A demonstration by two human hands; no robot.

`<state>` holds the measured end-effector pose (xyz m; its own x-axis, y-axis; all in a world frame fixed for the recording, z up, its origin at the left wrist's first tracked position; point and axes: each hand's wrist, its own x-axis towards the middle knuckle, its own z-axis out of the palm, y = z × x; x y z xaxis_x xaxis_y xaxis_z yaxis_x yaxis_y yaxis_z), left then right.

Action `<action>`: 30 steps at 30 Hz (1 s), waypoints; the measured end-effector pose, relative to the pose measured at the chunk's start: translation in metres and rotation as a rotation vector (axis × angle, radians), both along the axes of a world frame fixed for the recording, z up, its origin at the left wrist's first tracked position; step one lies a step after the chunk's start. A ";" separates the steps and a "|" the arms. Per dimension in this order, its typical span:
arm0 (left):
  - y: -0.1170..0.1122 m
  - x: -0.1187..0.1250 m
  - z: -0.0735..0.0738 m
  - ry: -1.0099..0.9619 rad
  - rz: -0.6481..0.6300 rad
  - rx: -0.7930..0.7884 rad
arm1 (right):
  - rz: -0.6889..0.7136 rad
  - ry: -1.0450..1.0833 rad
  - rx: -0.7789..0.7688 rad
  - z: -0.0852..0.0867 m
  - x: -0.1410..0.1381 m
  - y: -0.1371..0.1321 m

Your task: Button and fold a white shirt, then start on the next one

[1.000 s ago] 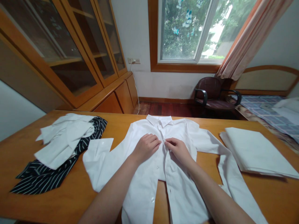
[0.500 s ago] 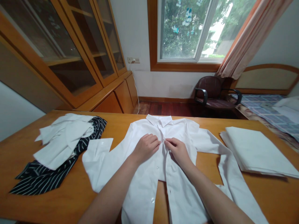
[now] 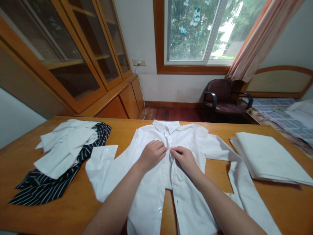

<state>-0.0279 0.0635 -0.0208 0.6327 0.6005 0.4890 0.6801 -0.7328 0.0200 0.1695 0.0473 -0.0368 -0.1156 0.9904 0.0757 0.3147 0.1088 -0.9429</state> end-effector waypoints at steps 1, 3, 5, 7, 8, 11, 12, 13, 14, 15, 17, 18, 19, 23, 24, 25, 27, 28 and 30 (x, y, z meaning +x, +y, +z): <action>0.000 0.000 0.000 0.003 0.001 0.003 | -0.006 0.015 -0.013 0.000 0.000 0.000; 0.000 0.000 0.000 0.007 0.001 0.006 | -0.014 0.039 -0.036 0.000 0.000 0.000; 0.001 0.000 -0.001 0.009 -0.010 0.003 | -0.015 0.055 -0.063 0.000 0.001 0.001; 0.001 0.000 -0.001 0.010 -0.027 -0.004 | -0.012 0.066 -0.101 -0.001 0.001 0.000; 0.001 0.000 -0.001 0.009 -0.037 -0.010 | -0.011 0.071 -0.116 -0.001 0.001 0.000; 0.001 -0.001 -0.001 -0.012 -0.057 -0.025 | -0.012 0.082 -0.131 -0.001 0.001 0.000; 0.001 -0.001 -0.001 -0.022 -0.060 -0.030 | -0.012 0.082 -0.131 -0.001 0.001 0.000; 0.001 -0.001 -0.001 -0.032 -0.062 -0.034 | -0.010 0.079 -0.131 0.000 0.001 -0.001; 0.001 -0.002 0.000 -0.041 -0.064 -0.037 | -0.008 0.075 -0.131 0.000 0.001 -0.001; 0.001 -0.002 0.000 -0.049 -0.067 -0.038 | -0.007 0.071 -0.130 0.001 0.001 -0.001; 0.001 -0.002 0.000 -0.062 -0.076 -0.039 | -0.007 0.065 -0.125 0.002 0.001 -0.001; 0.001 -0.002 0.000 -0.067 -0.079 -0.038 | -0.007 0.063 -0.122 0.002 0.001 -0.001; 0.001 -0.002 0.000 -0.071 -0.081 -0.037 | -0.010 0.060 -0.116 0.002 0.001 0.000; 0.002 -0.003 -0.001 -0.082 -0.087 -0.028 | -0.005 0.047 -0.076 0.002 0.000 0.000; 0.002 -0.003 -0.001 -0.083 -0.087 -0.026 | -0.002 0.046 -0.077 0.002 0.000 0.000; 0.002 -0.003 -0.001 -0.084 -0.084 -0.025 | 0.000 0.045 -0.086 0.001 0.000 -0.001; 0.003 -0.003 -0.001 -0.085 -0.078 -0.027 | -0.001 0.049 -0.110 0.000 0.000 -0.001; 0.003 -0.002 -0.001 -0.087 -0.073 -0.026 | -0.001 0.052 -0.117 0.000 0.000 -0.001; 0.002 -0.002 0.000 -0.091 -0.060 -0.025 | -0.001 0.057 -0.121 -0.001 0.001 -0.001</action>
<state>-0.0300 0.0660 -0.0209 0.6212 0.5759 0.5315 0.6297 -0.7705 0.0990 0.1701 0.0465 -0.0382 -0.1135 0.9928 -0.0378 0.2598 -0.0071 -0.9656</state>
